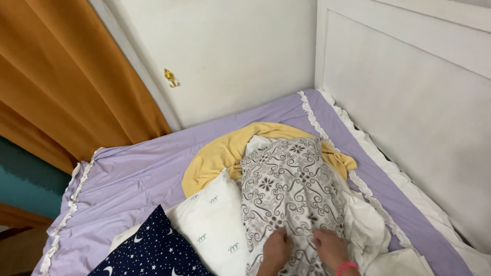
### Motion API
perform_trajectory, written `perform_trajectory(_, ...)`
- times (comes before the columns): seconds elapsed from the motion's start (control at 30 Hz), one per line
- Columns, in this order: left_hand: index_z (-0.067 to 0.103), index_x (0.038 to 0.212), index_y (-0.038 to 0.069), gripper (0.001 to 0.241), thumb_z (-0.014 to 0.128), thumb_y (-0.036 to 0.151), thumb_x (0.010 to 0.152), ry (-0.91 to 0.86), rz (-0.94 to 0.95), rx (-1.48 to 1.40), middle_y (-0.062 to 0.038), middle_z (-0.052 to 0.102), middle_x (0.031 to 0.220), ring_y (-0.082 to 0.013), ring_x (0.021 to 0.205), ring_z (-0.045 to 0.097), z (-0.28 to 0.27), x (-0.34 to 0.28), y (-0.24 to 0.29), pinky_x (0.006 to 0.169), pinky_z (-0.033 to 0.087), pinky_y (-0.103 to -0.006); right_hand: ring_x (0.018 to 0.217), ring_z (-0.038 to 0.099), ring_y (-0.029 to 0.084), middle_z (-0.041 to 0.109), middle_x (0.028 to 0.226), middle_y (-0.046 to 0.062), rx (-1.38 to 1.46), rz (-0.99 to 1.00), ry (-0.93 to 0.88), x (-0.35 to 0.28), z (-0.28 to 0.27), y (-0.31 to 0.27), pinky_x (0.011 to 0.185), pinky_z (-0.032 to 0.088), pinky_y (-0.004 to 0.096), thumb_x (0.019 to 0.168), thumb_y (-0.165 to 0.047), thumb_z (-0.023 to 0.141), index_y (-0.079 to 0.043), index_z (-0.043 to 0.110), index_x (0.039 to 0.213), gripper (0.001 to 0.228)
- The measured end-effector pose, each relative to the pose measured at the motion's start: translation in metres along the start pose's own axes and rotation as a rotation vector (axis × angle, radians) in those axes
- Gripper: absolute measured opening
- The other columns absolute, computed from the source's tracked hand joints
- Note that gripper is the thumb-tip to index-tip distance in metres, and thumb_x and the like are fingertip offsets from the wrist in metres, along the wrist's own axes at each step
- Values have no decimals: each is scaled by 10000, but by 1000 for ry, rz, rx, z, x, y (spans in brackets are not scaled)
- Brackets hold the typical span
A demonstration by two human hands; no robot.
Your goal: The person folds a patterned pillowcase on a bed. They smooth the fabric, fold the edges inward, and tuck the corners to create a neat, rectangular shape. The pillowcase is then placed on top of other bedding items.
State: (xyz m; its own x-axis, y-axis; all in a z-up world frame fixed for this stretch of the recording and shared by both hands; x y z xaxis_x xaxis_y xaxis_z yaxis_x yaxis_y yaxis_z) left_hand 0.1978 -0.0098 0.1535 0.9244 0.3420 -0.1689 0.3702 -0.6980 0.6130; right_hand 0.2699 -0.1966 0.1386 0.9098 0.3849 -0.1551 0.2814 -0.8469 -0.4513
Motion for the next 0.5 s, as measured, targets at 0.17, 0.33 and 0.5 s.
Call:
perform_trajectory(0.17,644,900,57,224,689,276,898,-166,232,-102,-203,701,874,-394,858,674,-6,-22,19,782,525,-475,1052,657,236,693,1037,-33,18,1,-131,-25,3,48,917,539,392,912,-316,615,-222,654,998,134)
perform_trajectory(0.33,685,946,89,250,727,326,877,-147,236,-70,-187,703,1025,-370,959,678,34,7,-26,843,529,-451,1064,681,189,586,1105,-9,82,-26,-360,-17,72,92,927,551,351,869,-366,702,-245,662,1005,186)
perform_trajectory(0.5,153,1567,271,1187,932,499,700,83,-517,-158,-195,31,1687,-465,1519,118,-22,9,-52,1152,283,-625,1204,551,362,592,1271,126,236,-133,287,25,38,81,1034,432,473,788,-486,764,-200,621,1189,512)
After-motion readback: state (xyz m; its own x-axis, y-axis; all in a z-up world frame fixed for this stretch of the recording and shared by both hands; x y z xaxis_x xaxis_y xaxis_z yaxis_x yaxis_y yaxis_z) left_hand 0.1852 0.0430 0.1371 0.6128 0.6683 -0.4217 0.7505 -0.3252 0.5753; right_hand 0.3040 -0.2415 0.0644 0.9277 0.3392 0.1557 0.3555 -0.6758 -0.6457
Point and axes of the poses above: each hand's wrist, its own x-axis towards the middle knuckle, its own z-axis out of the palm, y = z × x, the point moved 8 cm from there along x, towards the middle knuckle
